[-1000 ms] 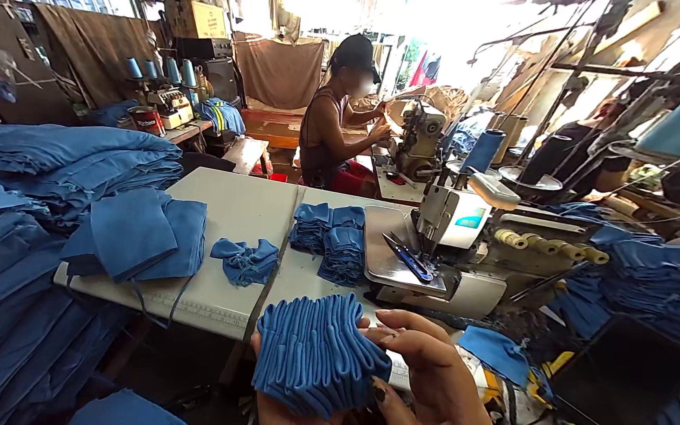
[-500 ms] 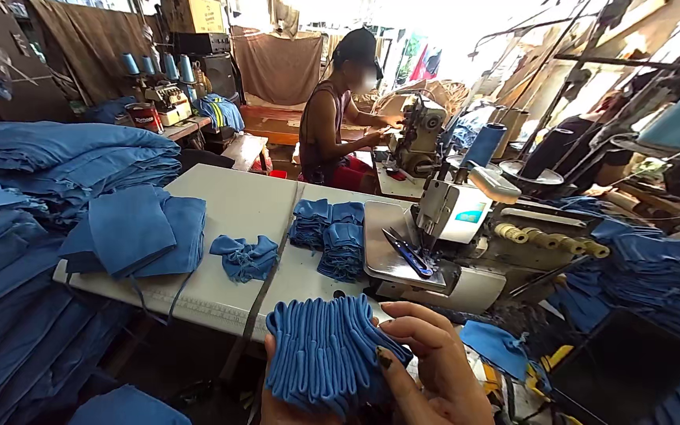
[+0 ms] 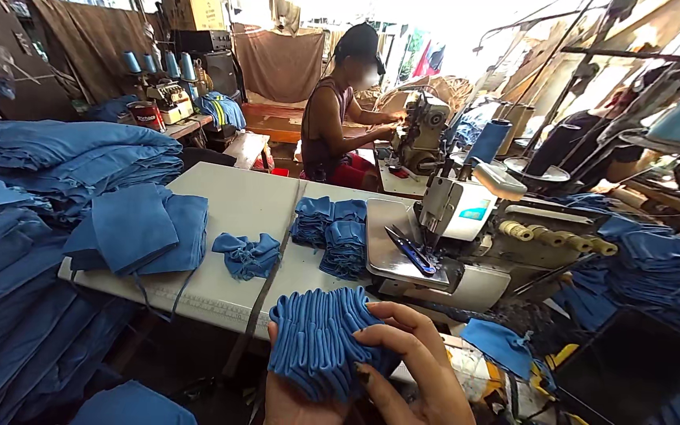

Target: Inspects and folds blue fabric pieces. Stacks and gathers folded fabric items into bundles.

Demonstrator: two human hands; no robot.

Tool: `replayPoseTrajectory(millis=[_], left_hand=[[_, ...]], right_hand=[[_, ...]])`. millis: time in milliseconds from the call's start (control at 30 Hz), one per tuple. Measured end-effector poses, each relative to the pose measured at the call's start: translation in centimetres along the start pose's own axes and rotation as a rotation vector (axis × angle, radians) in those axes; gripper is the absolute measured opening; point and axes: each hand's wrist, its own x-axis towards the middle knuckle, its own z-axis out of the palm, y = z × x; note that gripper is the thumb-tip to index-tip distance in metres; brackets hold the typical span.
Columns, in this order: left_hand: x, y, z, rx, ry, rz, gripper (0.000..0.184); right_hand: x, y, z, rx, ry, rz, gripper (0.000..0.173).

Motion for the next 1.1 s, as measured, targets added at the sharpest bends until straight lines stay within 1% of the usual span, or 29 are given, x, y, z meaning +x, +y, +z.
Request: replayPoseTrajectory(millis=[167,300,367,533,667,733,800,833,967,1033,1100], left_hand=[[0.1,-0.1,0.0,0.005,-0.004,-0.007,0.072],[0.3,0.0,0.7,0.013,-0.025,-0.001,0.068],[0.2,0.0,0.6,0.021,-0.032,0.003,0.068],[0.2,0.0,0.8,0.043,0.031,0.005,0.068],[0.4,-0.2,1.1,0.059,0.052,0.013,0.065],[0.4,-0.3,1.4,0.087,0.068,0.023,0.061],[0.4,-0.3,1.6,0.108,0.087,0.036,0.058],[0.4,-0.3,1.7,0.107,0.091,0.04,0.058],[0.5,-0.3,1.4,0.079,0.108,0.027,0.06],[0.5,-0.3,1.4,0.083,0.114,0.023,0.06],[0.5,-0.3,1.4,0.091,0.107,0.019,0.058]], right_hand=[[0.0,0.2,0.2,0.015,0.02,-0.011,0.018],[-0.1,-0.1,0.1,-0.06,-0.029,0.017,0.031],[-0.2,-0.2,0.3,-0.076,-0.027,0.028,0.033],[-0.1,0.2,0.5,-0.075,0.014,0.015,0.024],[-0.1,0.6,0.6,-0.068,0.033,0.018,0.024],[-0.2,0.6,0.4,-0.077,0.0,0.032,0.029],[-0.2,0.6,0.4,-0.103,-0.024,0.05,0.043],[-0.2,0.6,0.5,-0.108,-0.024,0.057,0.044],[-0.2,0.7,0.6,-0.086,0.001,0.064,0.029],[-0.2,0.7,0.6,-0.085,-0.004,0.068,0.029],[-0.2,0.6,0.5,-0.094,-0.013,0.08,0.033]])
